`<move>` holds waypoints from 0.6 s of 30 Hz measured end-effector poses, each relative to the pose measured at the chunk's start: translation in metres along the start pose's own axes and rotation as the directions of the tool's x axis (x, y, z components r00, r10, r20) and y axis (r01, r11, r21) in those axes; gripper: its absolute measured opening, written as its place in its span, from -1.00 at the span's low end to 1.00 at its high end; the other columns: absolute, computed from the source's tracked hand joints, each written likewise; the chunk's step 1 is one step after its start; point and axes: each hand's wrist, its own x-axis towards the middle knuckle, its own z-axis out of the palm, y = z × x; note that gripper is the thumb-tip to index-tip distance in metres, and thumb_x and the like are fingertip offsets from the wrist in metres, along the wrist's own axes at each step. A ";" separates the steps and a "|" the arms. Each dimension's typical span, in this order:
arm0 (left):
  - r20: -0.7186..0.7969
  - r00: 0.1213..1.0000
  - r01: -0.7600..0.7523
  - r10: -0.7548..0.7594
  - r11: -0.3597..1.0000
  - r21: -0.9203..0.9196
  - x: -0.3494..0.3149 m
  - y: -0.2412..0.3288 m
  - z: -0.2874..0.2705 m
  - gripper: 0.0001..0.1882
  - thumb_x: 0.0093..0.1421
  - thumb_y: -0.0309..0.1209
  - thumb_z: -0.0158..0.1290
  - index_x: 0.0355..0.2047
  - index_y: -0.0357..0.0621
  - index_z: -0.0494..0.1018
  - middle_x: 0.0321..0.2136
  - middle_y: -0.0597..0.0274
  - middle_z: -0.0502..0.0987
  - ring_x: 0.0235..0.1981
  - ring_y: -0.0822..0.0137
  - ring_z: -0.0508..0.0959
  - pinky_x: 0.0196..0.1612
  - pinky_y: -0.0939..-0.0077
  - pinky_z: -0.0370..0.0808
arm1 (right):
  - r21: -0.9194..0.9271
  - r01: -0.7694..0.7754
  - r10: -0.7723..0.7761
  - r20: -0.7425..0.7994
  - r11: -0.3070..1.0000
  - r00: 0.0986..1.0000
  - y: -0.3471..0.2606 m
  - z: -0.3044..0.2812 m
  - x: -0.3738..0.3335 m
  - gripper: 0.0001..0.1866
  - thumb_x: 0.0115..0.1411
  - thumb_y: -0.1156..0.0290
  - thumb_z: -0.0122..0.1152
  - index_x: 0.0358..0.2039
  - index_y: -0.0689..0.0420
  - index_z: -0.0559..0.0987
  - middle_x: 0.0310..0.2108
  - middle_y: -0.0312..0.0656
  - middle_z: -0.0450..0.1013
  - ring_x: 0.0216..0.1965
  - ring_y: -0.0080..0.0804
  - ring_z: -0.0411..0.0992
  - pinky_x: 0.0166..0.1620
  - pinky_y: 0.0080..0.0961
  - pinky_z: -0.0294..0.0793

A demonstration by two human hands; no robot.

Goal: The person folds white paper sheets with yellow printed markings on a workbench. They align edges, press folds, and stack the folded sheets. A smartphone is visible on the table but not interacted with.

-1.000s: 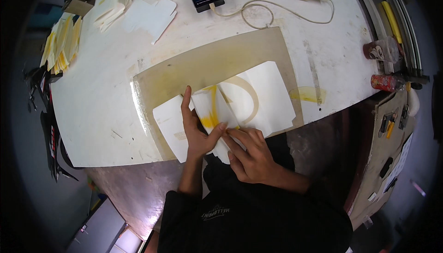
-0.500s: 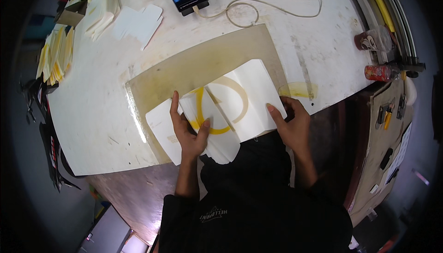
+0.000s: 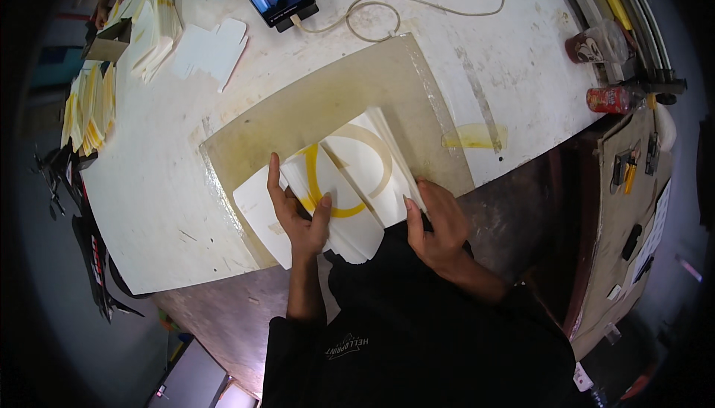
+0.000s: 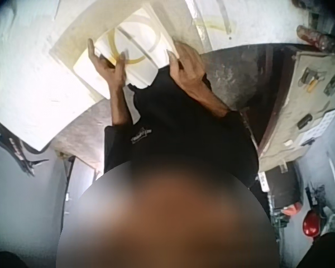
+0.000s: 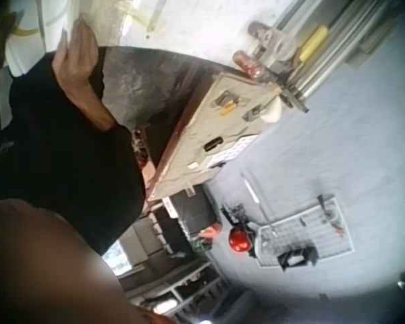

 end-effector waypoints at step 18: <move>0.019 1.000 0.001 -0.001 1.000 -0.002 0.001 0.001 0.003 0.03 0.07 -0.68 0.09 0.46 -0.20 -0.25 -0.03 -0.13 0.50 -0.04 0.19 0.55 0.07 0.35 0.48 | 0.050 -0.360 0.363 -0.053 0.932 0.930 0.010 0.003 -0.013 -0.72 0.29 0.56 0.18 -0.03 0.43 0.58 -0.15 0.05 0.62 -0.21 -0.11 0.64 -0.17 -0.43 0.61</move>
